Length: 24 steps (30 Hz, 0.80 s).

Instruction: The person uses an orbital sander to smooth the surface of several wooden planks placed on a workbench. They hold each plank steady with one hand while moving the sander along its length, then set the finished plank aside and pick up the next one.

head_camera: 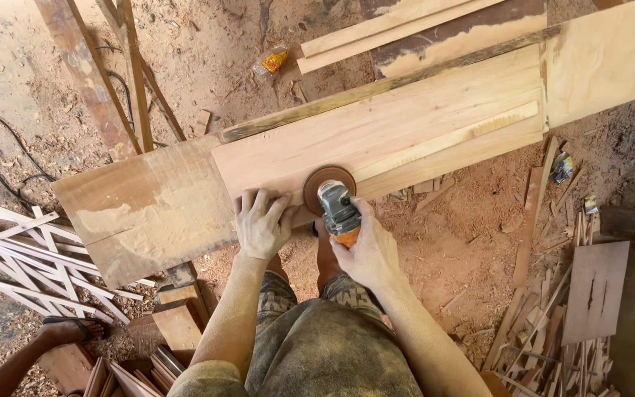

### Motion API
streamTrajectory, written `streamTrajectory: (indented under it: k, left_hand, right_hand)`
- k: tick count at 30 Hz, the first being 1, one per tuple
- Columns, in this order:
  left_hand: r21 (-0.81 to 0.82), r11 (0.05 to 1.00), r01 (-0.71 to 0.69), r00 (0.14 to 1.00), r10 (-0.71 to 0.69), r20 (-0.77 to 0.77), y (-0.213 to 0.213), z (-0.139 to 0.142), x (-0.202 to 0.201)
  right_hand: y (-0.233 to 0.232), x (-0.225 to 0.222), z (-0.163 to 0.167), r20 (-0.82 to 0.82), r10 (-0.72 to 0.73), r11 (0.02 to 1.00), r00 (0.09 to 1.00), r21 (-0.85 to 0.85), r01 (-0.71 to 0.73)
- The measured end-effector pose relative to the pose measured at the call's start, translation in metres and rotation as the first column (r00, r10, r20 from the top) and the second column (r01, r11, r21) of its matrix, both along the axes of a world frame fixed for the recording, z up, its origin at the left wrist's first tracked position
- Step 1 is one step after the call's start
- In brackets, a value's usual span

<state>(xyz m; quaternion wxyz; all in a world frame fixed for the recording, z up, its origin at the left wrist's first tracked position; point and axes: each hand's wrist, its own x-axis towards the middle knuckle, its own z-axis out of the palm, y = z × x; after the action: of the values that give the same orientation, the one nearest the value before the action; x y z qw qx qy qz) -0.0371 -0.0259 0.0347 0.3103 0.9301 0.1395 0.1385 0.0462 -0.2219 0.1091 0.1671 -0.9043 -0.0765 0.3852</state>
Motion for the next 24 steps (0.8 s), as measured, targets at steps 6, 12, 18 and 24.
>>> streamTrajectory:
  k: [6, 12, 18, 24]
  left_hand:
    - [0.049, 0.999, 0.013, 1.000, -0.012, -0.011, -0.001, -0.005, 0.002]
    - [0.067, 0.997, 0.027, 0.998, -0.023, -0.059, -0.004, -0.007, 0.004]
    - [0.116, 0.993, 0.022, 0.997, -0.013, -0.073, -0.008, -0.005, 0.007]
    - [0.143, 0.989, 0.026, 0.995, -0.012, -0.097, -0.011, -0.006, 0.009]
  right_hand:
    - [-0.049, 0.054, 0.002, 0.180, -0.159, 0.987, 0.971, -0.004, 0.162]
    - [-0.109, 0.105, -0.007, 0.370, -0.264, 0.964, 0.891, 0.114, 0.238]
    - [-0.152, 0.149, -0.006, 0.499, -0.333, 0.943, 0.800, 0.176, 0.282]
    - [-0.180, 0.203, -0.008, 0.514, -0.373, 0.927, 0.772, 0.179, 0.329]
